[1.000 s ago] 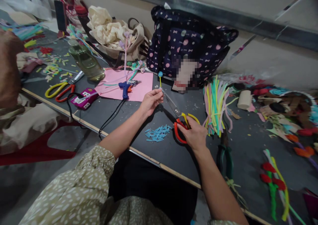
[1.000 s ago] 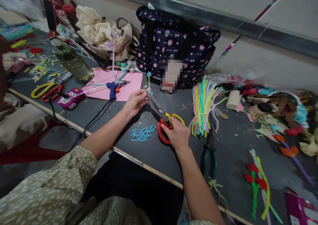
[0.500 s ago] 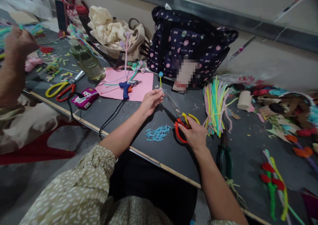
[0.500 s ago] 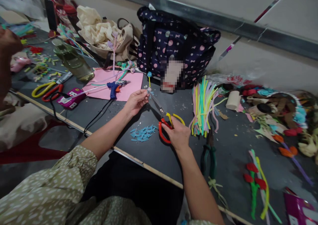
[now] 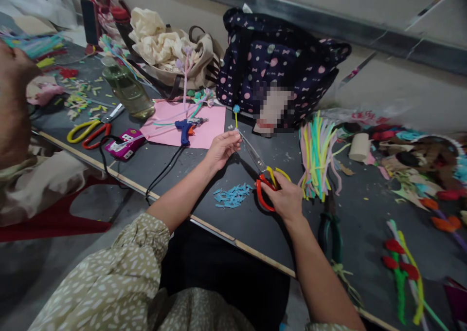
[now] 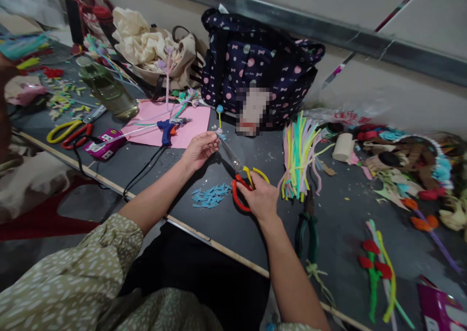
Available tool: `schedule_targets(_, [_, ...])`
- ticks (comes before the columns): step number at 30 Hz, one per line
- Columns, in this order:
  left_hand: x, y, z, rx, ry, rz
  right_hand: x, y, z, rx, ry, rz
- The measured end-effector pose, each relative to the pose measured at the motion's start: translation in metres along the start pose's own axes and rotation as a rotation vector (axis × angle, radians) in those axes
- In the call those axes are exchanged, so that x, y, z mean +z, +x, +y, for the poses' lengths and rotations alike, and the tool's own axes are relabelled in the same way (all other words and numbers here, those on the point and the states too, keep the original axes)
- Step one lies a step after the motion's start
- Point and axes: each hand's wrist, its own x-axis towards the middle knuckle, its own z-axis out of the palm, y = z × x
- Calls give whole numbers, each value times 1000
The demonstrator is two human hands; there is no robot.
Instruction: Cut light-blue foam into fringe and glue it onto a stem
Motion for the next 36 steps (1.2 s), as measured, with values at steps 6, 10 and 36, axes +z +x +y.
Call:
schedule_targets(6, [-1, 0, 0, 1, 15, -19, -3, 1, -4, -22, -70, -17])
schedule_targets(10, [0, -1, 0, -3, 18, -30, -6, 2, -8, -37, -92, -53])
schedule_targets(36, [-8, 0, -11, 582, 1025, -51, -6, 4, 6, -82, -335, -79])
